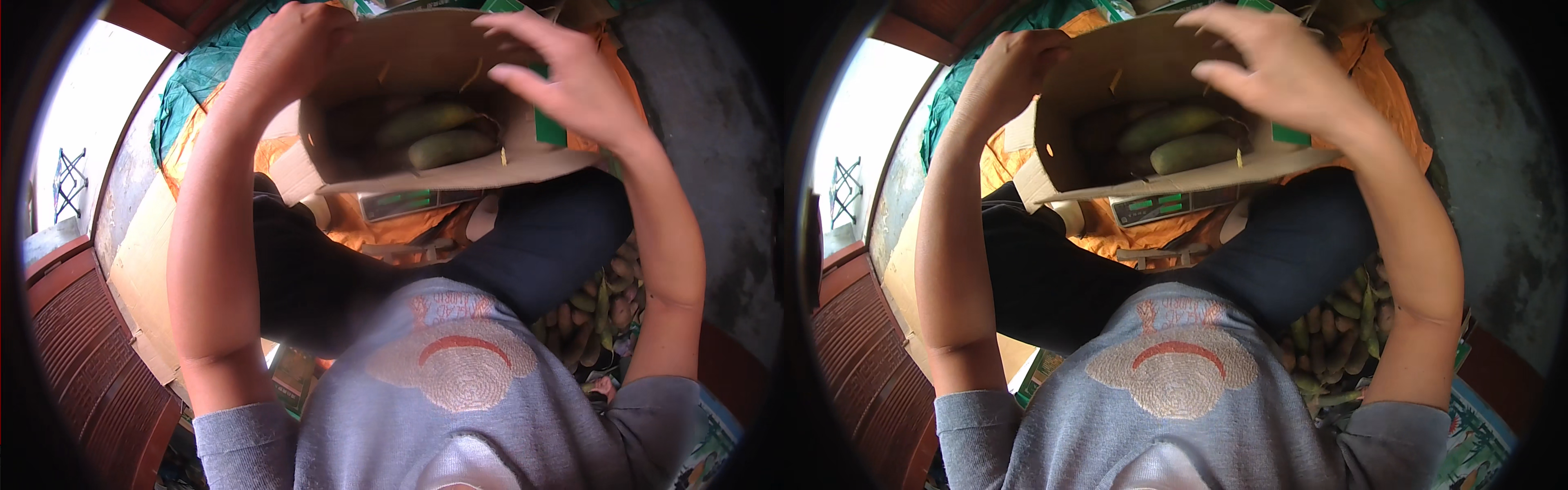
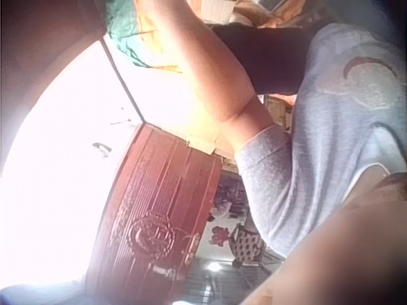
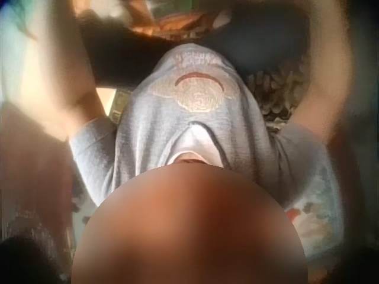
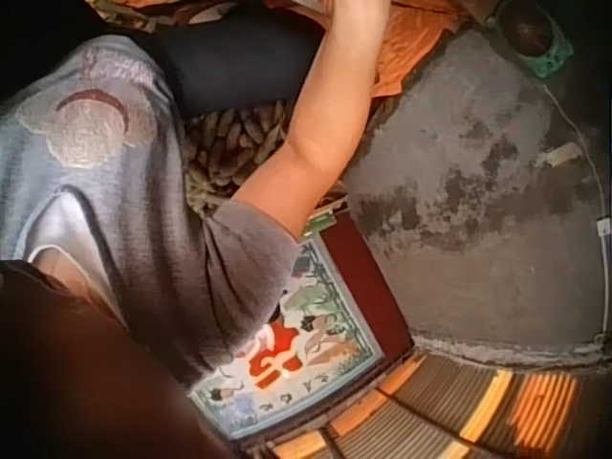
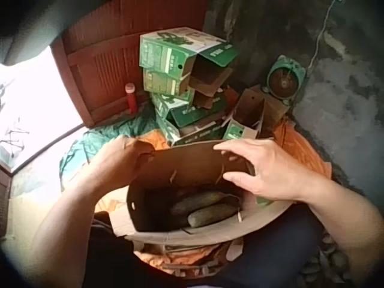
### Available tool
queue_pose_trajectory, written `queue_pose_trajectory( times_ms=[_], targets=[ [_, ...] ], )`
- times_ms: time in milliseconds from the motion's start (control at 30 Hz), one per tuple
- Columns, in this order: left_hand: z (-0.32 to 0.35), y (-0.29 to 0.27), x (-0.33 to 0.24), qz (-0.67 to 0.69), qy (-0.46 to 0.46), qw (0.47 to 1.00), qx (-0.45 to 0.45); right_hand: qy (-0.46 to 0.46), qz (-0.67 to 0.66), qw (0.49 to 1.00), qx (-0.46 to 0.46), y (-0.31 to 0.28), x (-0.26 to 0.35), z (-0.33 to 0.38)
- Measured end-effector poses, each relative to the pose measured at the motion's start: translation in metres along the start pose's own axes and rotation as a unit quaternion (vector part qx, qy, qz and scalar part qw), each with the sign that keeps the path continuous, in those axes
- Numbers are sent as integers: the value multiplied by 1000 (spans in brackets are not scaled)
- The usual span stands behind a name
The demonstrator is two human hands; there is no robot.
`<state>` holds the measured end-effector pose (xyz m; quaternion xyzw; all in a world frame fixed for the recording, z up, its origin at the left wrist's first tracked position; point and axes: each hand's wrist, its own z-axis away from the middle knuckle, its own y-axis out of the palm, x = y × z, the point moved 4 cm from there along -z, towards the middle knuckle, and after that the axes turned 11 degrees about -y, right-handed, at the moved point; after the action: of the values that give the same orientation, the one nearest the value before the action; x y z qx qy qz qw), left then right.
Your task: Sorting, weighing, and packing large root vegetables into cardboard boxes.
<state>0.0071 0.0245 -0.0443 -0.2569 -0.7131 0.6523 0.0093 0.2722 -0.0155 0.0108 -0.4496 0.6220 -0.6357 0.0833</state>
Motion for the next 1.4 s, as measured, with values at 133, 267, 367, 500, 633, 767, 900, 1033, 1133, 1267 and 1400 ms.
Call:
queue_pose_trajectory(
  times_ms=[133, 267, 367, 500, 633, 767, 900, 1033, 1133, 1267, 1400],
  targets=[
    [-12, 11, 16, 16, -20, 999, 29, 70, 125, 974, -177, -84, 25, 73],
    [12, -30, -15, 120, -138, 983, 3, 253, 46, 908, -332, -122, -61, 218],
    [-6, -6, 25, 121, -155, 980, -29, 391, 43, 848, -356, -109, -100, 362],
    [5, -4, 108, 181, -171, 968, 25, 447, 47, 848, -281, -35, -123, 521],
    [10, 13, 140, 192, -218, 957, 4, 545, 15, 796, -264, 57, -98, 688],
    [35, 20, 193, 259, -267, 924, 93, 637, 8, 752, -168, 137, -45, 773],
    [52, 29, 241, 311, -378, 864, 121, 663, 15, 725, -186, 165, 21, 867],
    [68, 18, 241, 282, -447, 839, 129, 802, -78, 556, -206, 192, 73, 871],
    [65, 21, 238, 299, -462, 826, 125, 817, -106, 546, -153, 205, 98, 891],
    [69, 29, 230, 290, -480, 823, 95, 809, -113, 577, -18, 242, 116, 907],
    [66, 23, 238, 281, -474, 832, 54, 762, -49, 636, 112, 294, 132, 904]
  ],
)
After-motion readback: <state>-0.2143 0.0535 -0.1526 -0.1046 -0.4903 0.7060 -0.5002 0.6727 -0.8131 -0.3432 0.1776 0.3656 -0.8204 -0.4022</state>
